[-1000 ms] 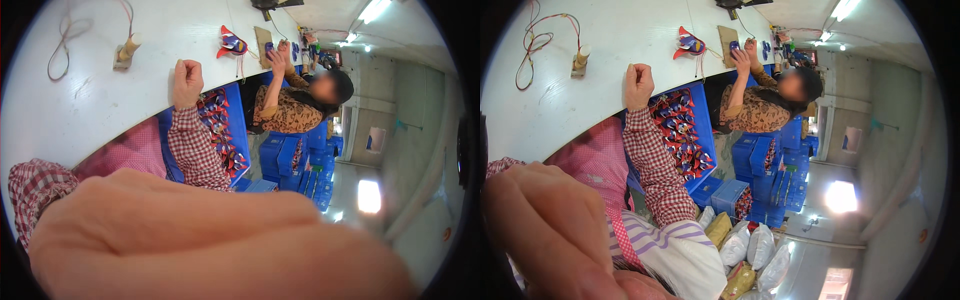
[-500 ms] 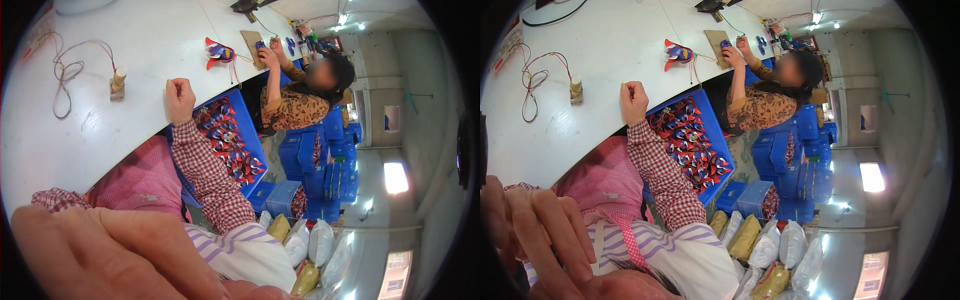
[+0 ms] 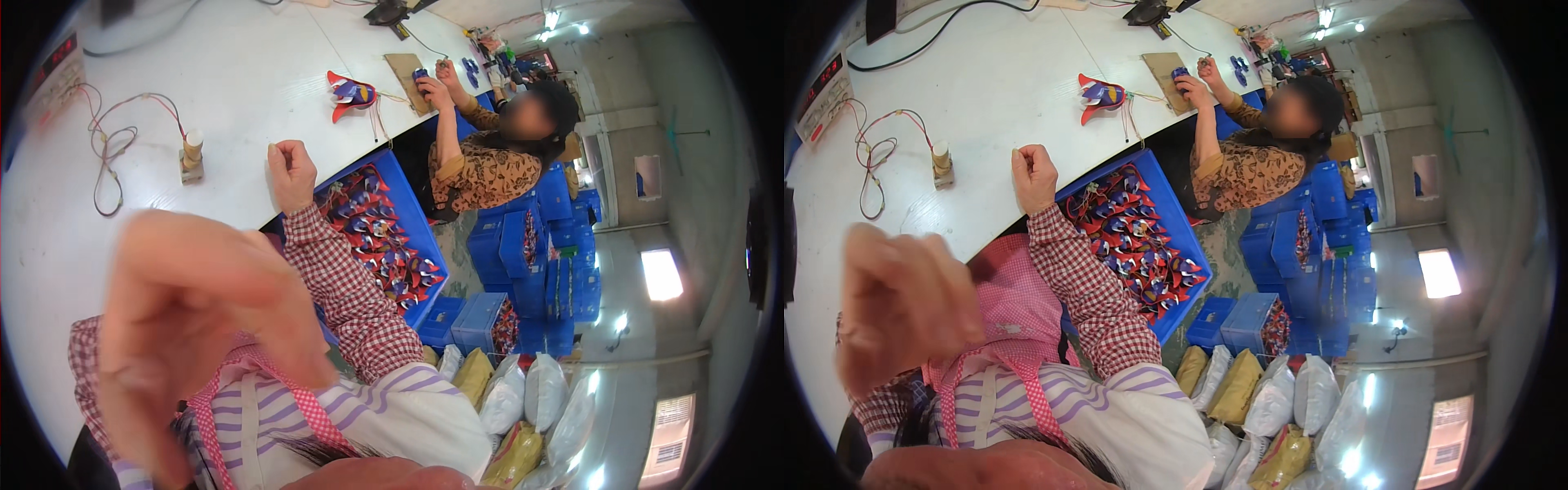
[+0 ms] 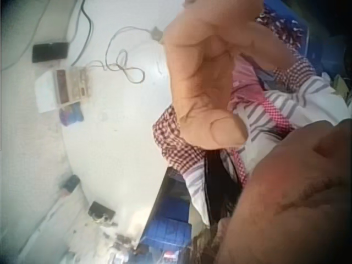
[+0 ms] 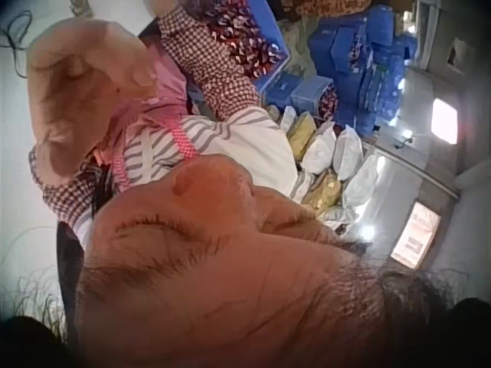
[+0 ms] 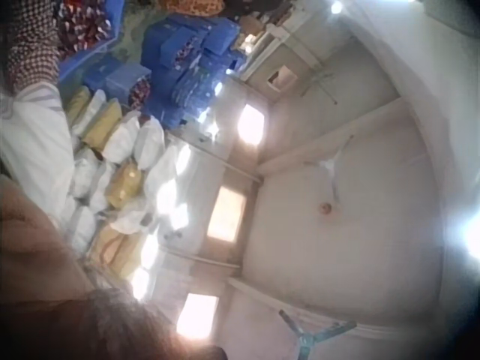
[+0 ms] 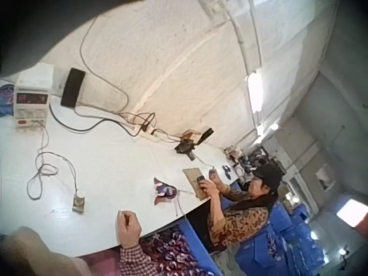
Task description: Assembling and testing small electronic toy components at a production workbench.
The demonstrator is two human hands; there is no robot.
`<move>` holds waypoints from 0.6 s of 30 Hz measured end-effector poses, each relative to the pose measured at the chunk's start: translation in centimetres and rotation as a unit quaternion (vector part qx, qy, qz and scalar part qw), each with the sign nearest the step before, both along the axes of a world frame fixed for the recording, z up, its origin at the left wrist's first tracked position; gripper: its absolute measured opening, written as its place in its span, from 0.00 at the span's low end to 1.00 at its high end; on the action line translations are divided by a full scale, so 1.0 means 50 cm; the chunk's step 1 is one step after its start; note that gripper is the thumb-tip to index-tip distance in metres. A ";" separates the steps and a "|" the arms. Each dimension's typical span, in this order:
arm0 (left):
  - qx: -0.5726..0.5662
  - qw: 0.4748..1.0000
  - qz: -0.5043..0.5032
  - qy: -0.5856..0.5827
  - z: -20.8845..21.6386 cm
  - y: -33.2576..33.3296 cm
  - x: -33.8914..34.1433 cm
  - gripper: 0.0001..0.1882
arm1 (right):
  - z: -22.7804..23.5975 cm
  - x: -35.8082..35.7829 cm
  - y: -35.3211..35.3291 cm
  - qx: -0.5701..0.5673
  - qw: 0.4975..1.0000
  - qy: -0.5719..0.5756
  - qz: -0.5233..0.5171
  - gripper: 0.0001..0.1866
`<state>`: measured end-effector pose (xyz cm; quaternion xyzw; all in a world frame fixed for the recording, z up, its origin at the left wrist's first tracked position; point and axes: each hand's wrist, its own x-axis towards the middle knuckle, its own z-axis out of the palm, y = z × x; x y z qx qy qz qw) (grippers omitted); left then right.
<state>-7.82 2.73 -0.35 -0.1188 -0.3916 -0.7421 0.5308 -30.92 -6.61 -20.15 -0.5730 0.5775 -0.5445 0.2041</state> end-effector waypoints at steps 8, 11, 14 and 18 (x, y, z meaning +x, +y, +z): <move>-0.193 0.941 -0.202 -0.190 -0.001 -0.023 -0.016 0.22 | 0.002 0.004 0.000 -0.005 1.000 -0.015 -0.002 0.08; -0.250 0.925 -0.185 -0.216 -0.011 -0.020 -0.037 0.19 | 0.007 0.006 0.001 -0.015 1.000 -0.011 -0.007 0.08; -0.246 0.912 -0.212 -0.250 -0.037 -0.011 -0.063 0.17 | 0.012 0.008 0.002 -0.034 0.999 0.001 -0.013 0.08; -0.226 0.868 -0.210 -0.390 -0.148 -0.004 -0.142 0.12 | 0.014 0.009 0.003 -0.037 0.999 -0.006 -0.008 0.08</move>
